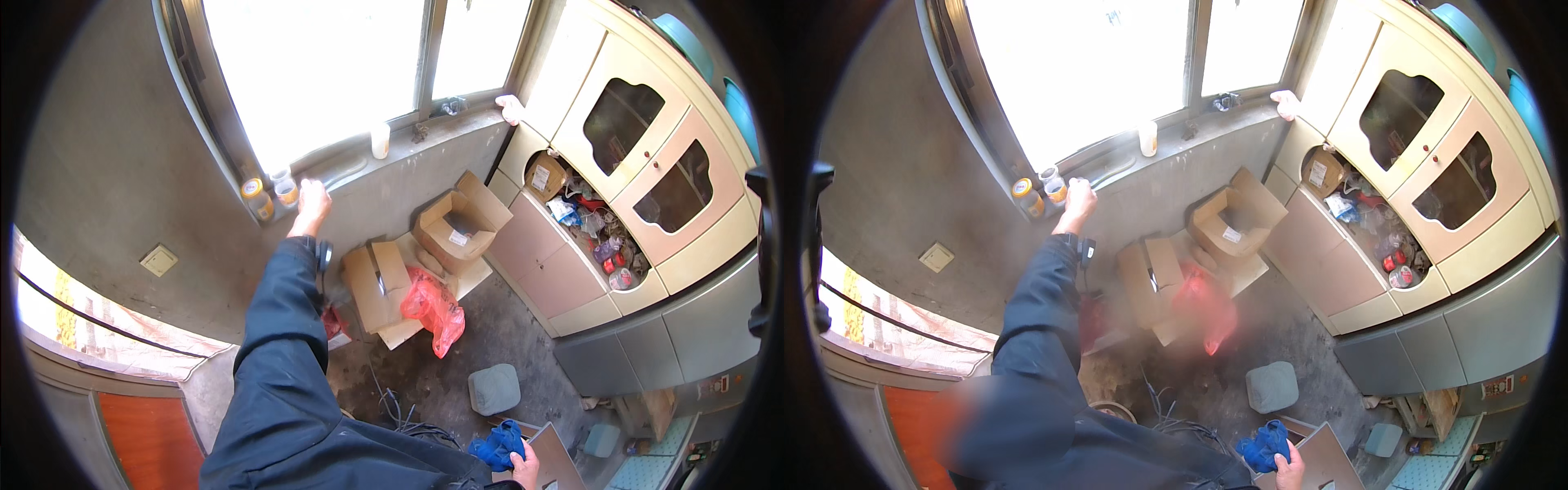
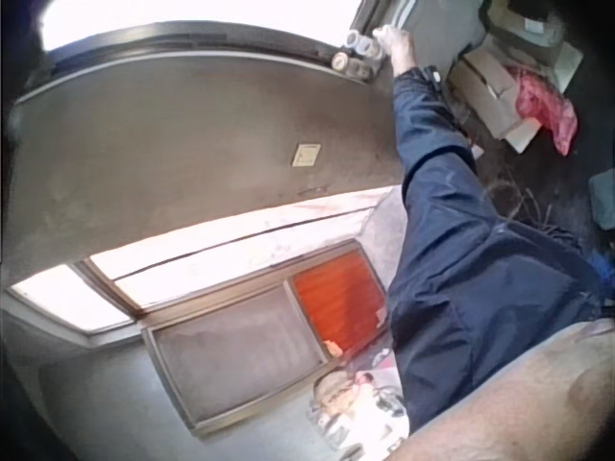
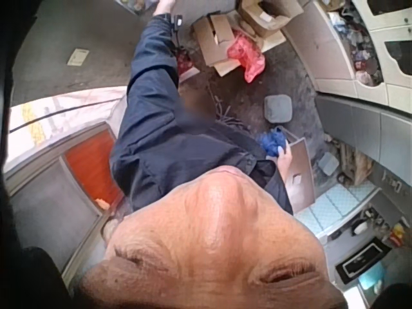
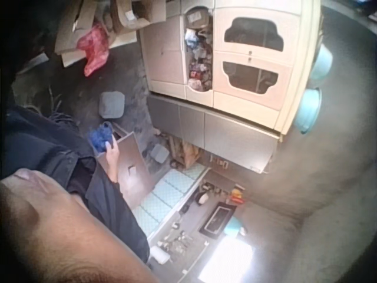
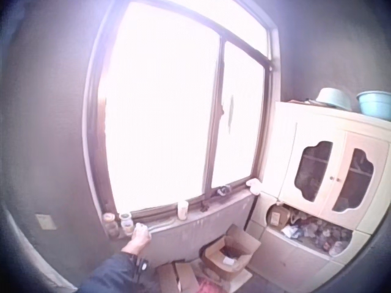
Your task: The person wipes various kitchen surfaces using a blue cloth, including countertops, a stove area, and a wall-mounted utensil rack. They move items like a rice cooker and a bucket to clean underneath them and then return them to their original positions.
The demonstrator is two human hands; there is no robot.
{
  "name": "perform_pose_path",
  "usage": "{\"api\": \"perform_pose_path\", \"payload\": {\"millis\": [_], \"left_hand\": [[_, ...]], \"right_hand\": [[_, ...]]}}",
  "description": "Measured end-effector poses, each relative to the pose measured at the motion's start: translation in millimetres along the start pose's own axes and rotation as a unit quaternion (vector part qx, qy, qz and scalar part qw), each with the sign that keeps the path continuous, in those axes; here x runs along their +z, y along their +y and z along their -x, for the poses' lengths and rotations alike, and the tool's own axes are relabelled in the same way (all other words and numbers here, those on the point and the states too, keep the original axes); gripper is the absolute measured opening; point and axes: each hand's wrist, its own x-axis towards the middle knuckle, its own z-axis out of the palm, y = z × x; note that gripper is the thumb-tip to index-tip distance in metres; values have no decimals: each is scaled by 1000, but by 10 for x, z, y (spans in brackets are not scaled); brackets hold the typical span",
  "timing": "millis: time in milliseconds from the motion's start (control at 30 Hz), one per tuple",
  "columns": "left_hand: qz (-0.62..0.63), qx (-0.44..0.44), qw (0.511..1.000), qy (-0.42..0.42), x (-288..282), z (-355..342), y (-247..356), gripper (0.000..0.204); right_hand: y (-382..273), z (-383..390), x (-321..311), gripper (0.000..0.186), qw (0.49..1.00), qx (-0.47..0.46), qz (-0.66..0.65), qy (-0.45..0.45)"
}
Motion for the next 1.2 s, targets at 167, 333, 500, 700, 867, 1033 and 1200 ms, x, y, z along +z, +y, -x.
{"api": "perform_pose_path", "payload": {"millis": [167, 333, 500, 700, 867, 1033, 1200], "left_hand": [[29, 51, 980, 190, -131, 290, 70, 30], [-119, -38, 977, 171, -674, 341, 114, 36], [-174, -25, 977, 121, -724, 302, -244, 40], [109, 83, 935, 326, -799, 1345, 118, 14], [122, 149, 922, 335, -1451, 2876, 108, 10], [113, 159, 922, 333, -2159, 4777, -1, 14], [5, 107, 954, 280, -2841, 6725, -222, 19]], "right_hand": [[-174, -110, 53, 49, 998, -40, 50, 0], [-165, -193, 51, 48, 995, -69, 70, -12], [-183, -335, 63, 49, 994, -70, 79, -35], [-400, -346, 284, 56, 995, -79, -50, -36], [-521, -585, 304, 56, 985, -118, 0, -125], [-373, -834, 464, 58, 950, -166, -15, -265], [-341, -445, 956, 57, 892, -140, -35, -429]]}}
